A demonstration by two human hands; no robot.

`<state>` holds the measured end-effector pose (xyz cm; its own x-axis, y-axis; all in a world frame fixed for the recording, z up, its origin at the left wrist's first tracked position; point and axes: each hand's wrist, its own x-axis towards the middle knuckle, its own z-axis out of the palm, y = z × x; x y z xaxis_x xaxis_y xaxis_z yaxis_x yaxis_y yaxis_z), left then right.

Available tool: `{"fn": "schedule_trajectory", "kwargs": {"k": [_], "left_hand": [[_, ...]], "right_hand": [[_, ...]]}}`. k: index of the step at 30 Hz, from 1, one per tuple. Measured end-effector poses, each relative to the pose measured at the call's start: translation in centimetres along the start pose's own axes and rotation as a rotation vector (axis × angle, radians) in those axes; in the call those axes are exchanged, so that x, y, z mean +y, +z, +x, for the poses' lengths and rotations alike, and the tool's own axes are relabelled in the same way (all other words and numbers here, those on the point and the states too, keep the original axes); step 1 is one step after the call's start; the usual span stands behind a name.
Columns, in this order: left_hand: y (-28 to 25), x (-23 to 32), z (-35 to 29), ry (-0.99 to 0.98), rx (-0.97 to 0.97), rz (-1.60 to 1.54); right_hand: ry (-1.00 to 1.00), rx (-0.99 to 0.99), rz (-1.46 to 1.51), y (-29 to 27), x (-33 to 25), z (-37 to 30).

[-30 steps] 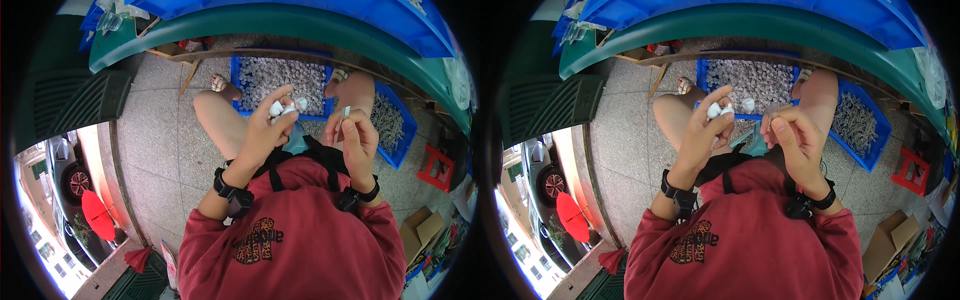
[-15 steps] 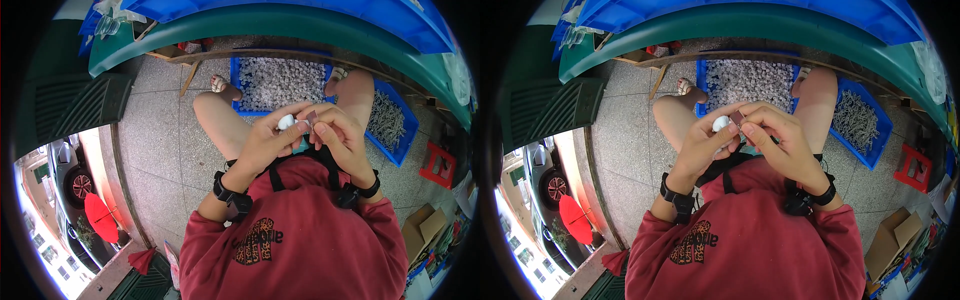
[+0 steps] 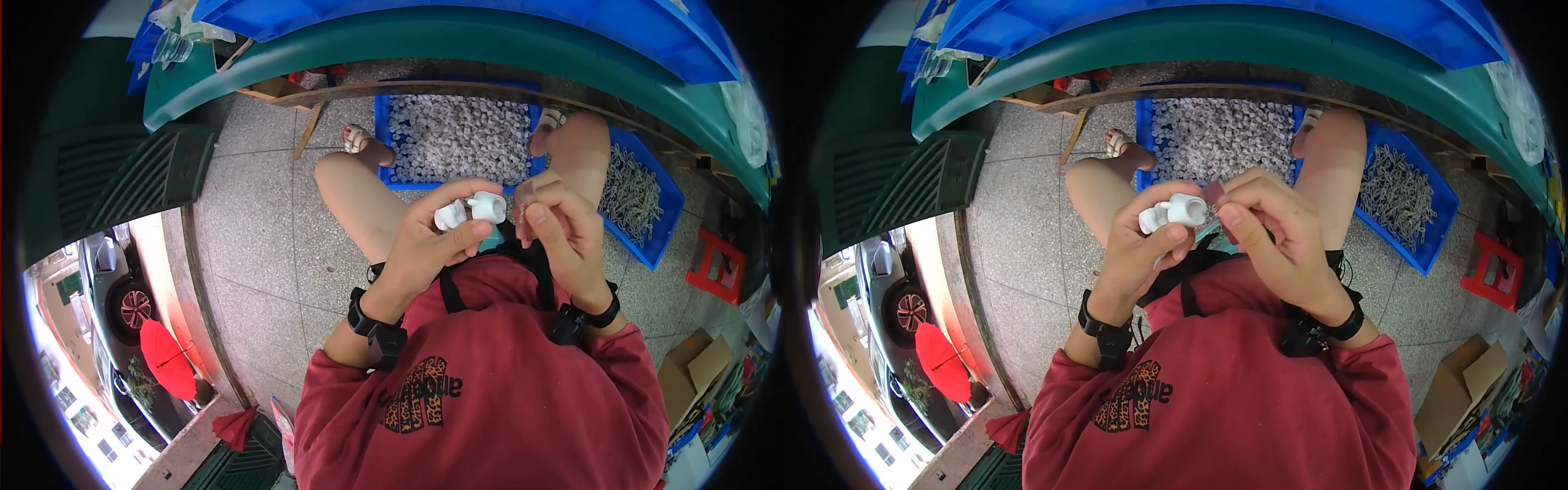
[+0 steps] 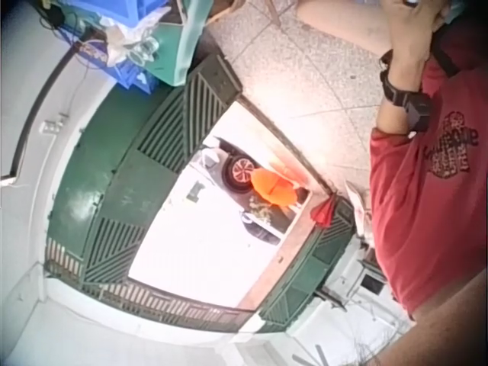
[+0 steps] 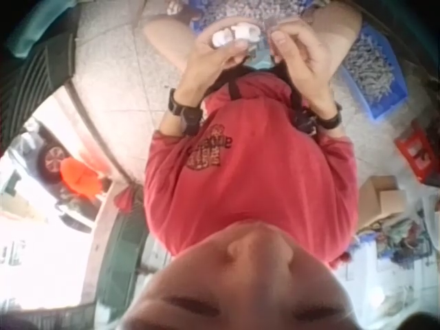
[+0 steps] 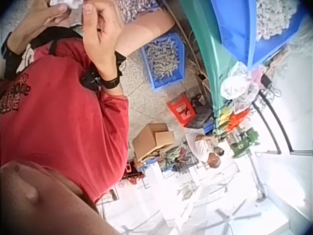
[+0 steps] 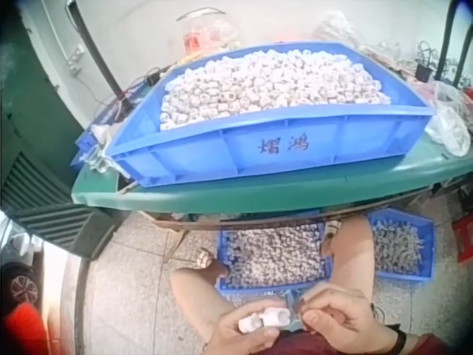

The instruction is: Assembling small white plastic components by joining two molded parts together.

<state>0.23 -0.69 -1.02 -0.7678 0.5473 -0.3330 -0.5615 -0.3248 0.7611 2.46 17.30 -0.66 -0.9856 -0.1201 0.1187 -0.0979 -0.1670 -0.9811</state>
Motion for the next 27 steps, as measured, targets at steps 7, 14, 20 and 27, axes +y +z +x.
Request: {"fn": "schedule_trajectory", "kwargs": {"k": [7,14,20,27], "left_hand": [[0.6,0.23,-0.5,0.141,0.024,0.098],[0.71,0.25,-0.63,0.148,0.038,0.115],[0.9,0.34,-0.7,0.135,0.044,0.081],[0.81,0.19,-0.78,0.14,0.044,0.087]], "right_hand": [[0.011,-0.034,-0.041,0.36,-0.27,0.04],[0.033,-0.039,-0.077,0.33,-0.21,0.09],[-0.032,-0.002,-0.223,0.61,-0.41,0.08],[-0.042,0.021,-0.228,0.73,-0.37,0.01]]}}
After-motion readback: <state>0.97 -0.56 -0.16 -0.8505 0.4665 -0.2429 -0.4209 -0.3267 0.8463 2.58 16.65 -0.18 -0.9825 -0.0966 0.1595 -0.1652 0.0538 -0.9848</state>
